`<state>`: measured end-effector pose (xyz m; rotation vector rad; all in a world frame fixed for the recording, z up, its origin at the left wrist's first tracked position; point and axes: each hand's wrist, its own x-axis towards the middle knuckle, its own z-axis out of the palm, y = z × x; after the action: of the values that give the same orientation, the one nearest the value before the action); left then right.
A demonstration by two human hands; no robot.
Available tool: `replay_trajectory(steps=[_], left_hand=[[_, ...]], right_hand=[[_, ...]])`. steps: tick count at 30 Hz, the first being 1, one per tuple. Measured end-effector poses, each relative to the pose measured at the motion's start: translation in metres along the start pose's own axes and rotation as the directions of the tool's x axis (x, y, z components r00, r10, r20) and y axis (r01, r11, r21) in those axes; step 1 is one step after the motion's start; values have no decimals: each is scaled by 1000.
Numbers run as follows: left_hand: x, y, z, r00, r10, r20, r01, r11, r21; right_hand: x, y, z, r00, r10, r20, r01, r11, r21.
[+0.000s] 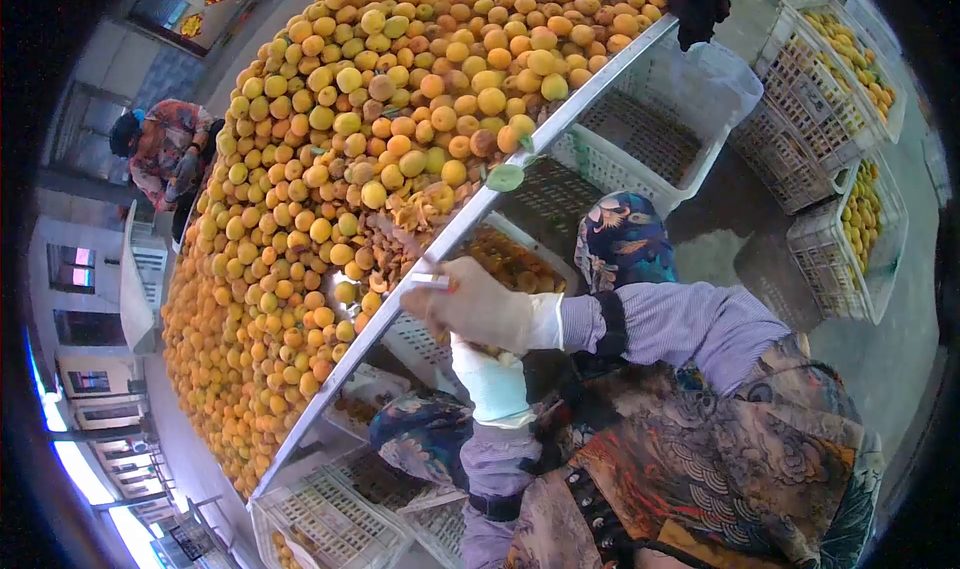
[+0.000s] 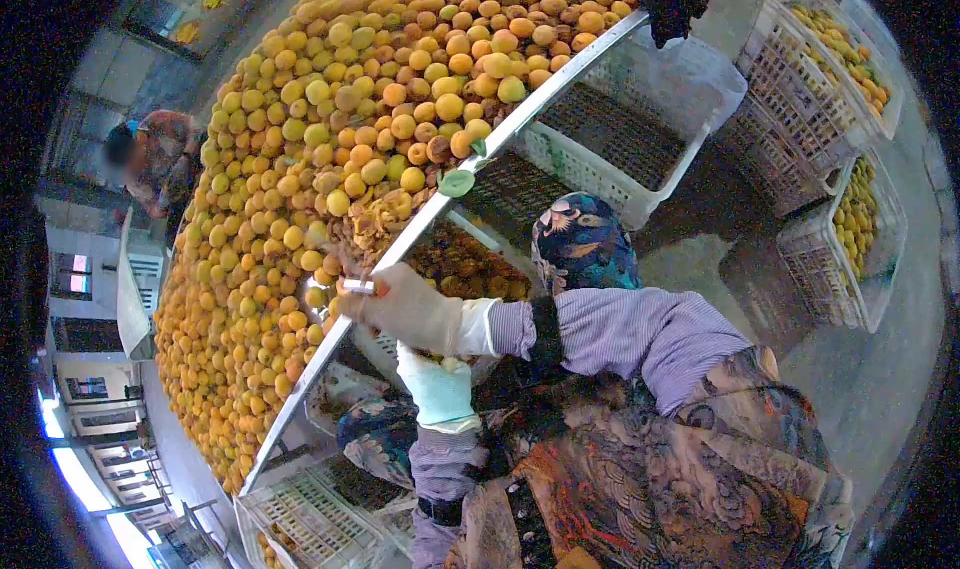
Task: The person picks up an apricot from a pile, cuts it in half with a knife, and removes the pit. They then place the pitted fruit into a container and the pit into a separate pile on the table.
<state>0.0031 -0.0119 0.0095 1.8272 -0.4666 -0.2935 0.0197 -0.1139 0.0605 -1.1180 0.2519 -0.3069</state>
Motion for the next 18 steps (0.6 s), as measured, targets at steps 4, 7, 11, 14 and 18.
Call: replay_trajectory(steps=[4,7,11,14,18], left_hand=[[2,-41,-4,899,-331,286,385,288,-877],[2,-44,-2,883,-354,306,420,307,-854],[9,-31,-5,867,-396,303,449,355,-820],[15,8,-11,868,-421,262,481,585,-653],[10,10,1,854,-423,304,517,614,-597]], right_hand=[[-14,-15,8,992,50,116,-24,977,-213],[-19,1,8,885,-318,340,440,812,-385],[-2,7,4,920,-364,144,388,801,-456],[10,-16,-12,970,230,-78,-188,916,353],[0,-19,-28,932,329,151,-362,851,380]])
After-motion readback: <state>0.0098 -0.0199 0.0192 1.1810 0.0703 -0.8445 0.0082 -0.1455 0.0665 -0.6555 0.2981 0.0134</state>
